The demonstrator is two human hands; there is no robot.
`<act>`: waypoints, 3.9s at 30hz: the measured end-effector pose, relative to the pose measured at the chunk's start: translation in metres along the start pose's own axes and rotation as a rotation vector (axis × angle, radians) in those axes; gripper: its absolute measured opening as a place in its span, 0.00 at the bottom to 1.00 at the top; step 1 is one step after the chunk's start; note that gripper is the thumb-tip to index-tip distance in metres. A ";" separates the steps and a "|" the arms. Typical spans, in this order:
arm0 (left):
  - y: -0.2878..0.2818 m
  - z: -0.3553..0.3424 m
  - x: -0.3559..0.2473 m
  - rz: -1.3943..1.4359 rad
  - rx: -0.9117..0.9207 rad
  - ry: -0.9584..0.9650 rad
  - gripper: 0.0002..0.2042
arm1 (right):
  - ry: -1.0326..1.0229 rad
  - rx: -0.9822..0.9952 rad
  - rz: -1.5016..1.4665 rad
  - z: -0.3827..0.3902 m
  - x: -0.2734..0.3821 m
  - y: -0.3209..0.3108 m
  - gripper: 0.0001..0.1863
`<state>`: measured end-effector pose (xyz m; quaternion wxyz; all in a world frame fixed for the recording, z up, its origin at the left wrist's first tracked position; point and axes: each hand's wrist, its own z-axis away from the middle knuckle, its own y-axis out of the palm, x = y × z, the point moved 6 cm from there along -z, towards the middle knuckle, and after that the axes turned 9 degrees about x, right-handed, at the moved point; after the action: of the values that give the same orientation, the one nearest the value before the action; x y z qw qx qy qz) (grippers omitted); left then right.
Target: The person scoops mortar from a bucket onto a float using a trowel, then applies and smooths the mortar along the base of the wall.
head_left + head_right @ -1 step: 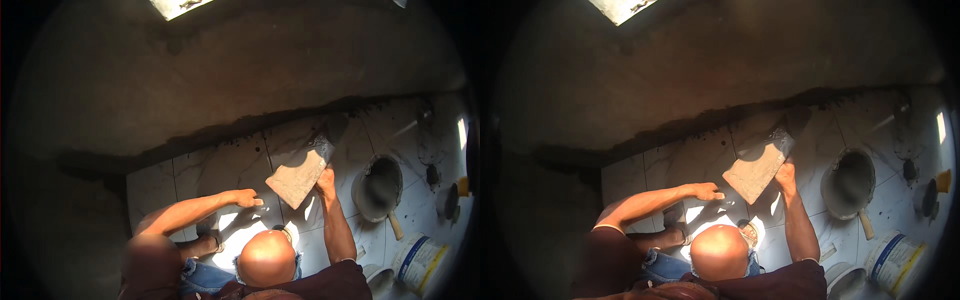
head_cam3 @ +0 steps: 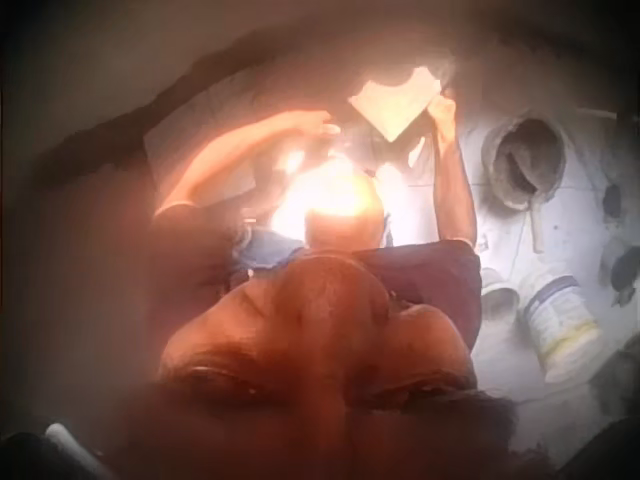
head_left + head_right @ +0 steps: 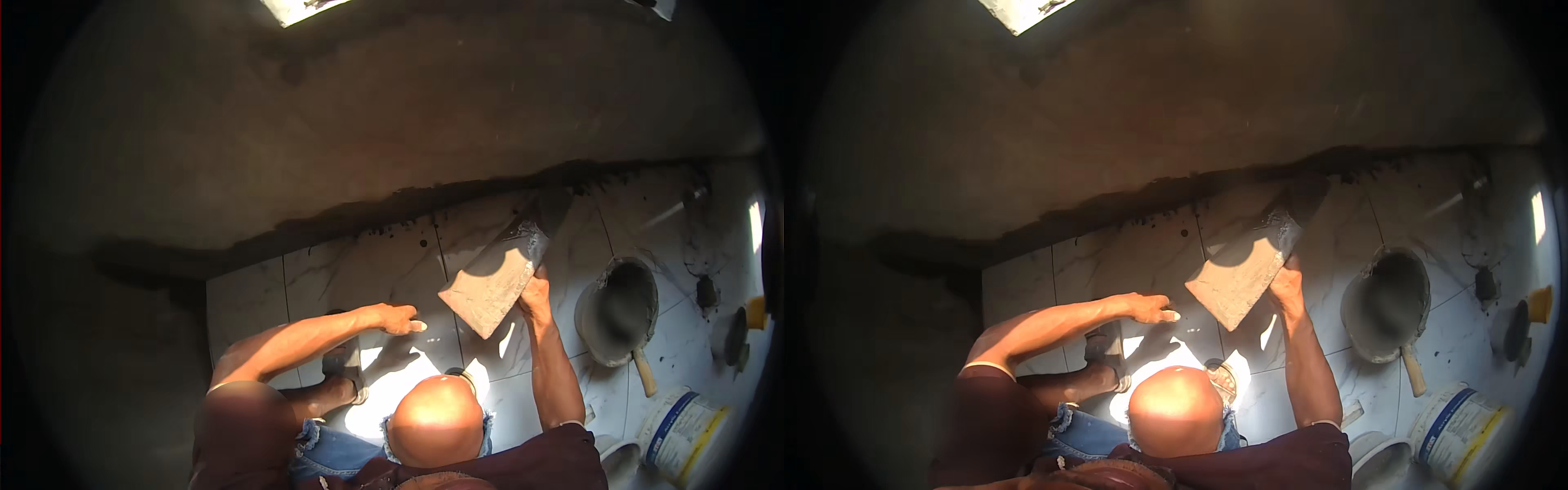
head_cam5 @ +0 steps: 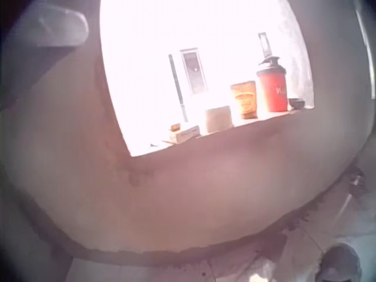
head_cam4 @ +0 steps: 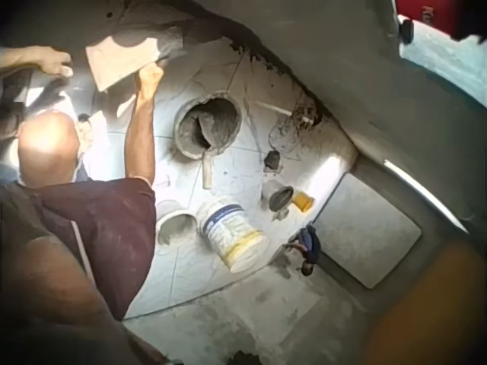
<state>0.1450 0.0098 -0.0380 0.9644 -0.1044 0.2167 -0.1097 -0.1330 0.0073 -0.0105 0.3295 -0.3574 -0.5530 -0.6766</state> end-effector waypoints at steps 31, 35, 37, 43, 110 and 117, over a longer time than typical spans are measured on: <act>-0.072 0.268 -0.146 -0.301 -0.198 1.307 0.19 | -0.007 -0.295 0.131 -0.095 -0.139 0.021 0.19; -0.057 0.251 -0.119 -0.481 0.158 1.028 0.26 | -0.110 -0.380 0.335 -0.115 -0.145 0.039 0.19; -0.061 0.242 -0.104 -0.494 0.114 0.945 0.26 | 0.024 -0.417 0.144 -0.130 -0.162 0.057 0.20; -0.082 0.259 -0.117 -0.531 0.016 1.053 0.25 | 0.031 -0.550 0.686 -0.162 -0.181 0.042 0.20; -0.096 0.256 -0.138 -0.464 0.012 1.023 0.29 | 0.031 -0.819 0.497 -0.176 -0.175 0.022 0.23; -0.094 0.260 -0.130 -0.478 0.011 0.997 0.29 | -0.114 -0.821 0.339 -0.170 -0.141 0.073 0.21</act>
<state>0.1295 -0.0067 0.2667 0.6937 -0.0809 0.6170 -0.3627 -0.0174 -0.1650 -0.1155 0.2357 -0.5809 -0.1892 -0.7558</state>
